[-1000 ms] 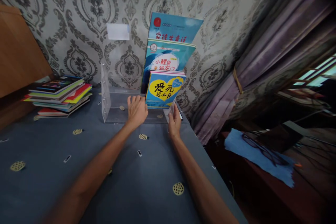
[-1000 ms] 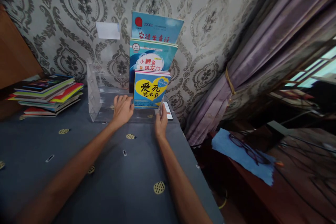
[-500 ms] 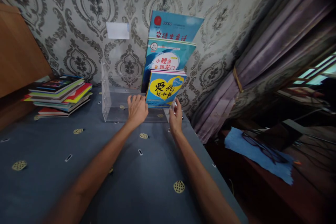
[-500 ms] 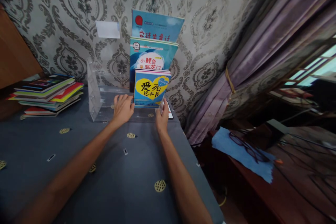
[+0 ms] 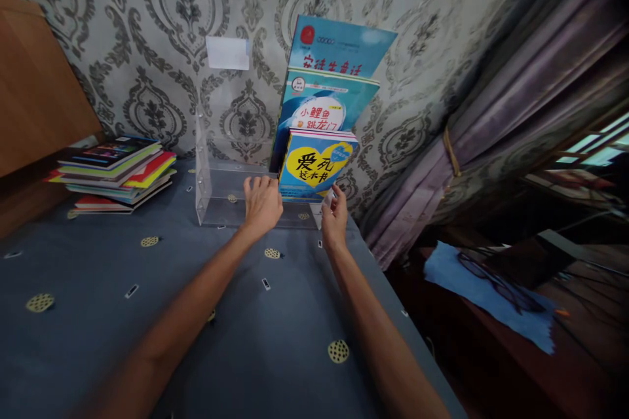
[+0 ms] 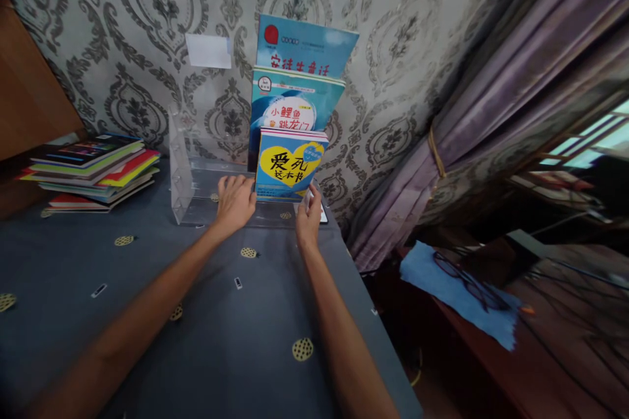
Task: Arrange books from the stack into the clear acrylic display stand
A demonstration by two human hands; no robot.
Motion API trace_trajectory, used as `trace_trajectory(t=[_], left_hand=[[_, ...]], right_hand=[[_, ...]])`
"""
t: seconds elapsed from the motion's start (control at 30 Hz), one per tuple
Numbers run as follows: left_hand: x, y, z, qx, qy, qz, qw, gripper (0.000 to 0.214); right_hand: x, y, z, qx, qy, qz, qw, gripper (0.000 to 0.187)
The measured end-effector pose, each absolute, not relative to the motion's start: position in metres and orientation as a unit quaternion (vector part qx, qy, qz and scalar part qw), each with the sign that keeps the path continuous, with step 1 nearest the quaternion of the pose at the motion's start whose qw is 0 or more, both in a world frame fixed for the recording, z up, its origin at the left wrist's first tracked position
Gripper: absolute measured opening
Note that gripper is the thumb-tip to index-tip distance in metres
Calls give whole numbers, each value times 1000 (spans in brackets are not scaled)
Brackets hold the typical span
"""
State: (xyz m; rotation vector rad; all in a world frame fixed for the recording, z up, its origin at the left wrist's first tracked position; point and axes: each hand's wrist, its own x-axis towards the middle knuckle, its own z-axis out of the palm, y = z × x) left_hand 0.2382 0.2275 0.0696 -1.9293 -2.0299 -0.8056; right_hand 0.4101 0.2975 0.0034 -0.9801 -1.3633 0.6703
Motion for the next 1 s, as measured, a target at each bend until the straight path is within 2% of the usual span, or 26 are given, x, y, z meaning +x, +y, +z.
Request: trace_trajectory(t=[0.53,0.83,1.0], left_hand=[[239,226,71,-666,-689,-259,123,24],[226,223,81,-677,-686,-243,106,27],[206,229,88,-657,-696,-282,67,30]], right_hand=[[408,297,2,-434,-588,278,623,63],[419,294,-16,-417,-549,337,641,69],[429,281,-38,-467,-532,312,634,60]])
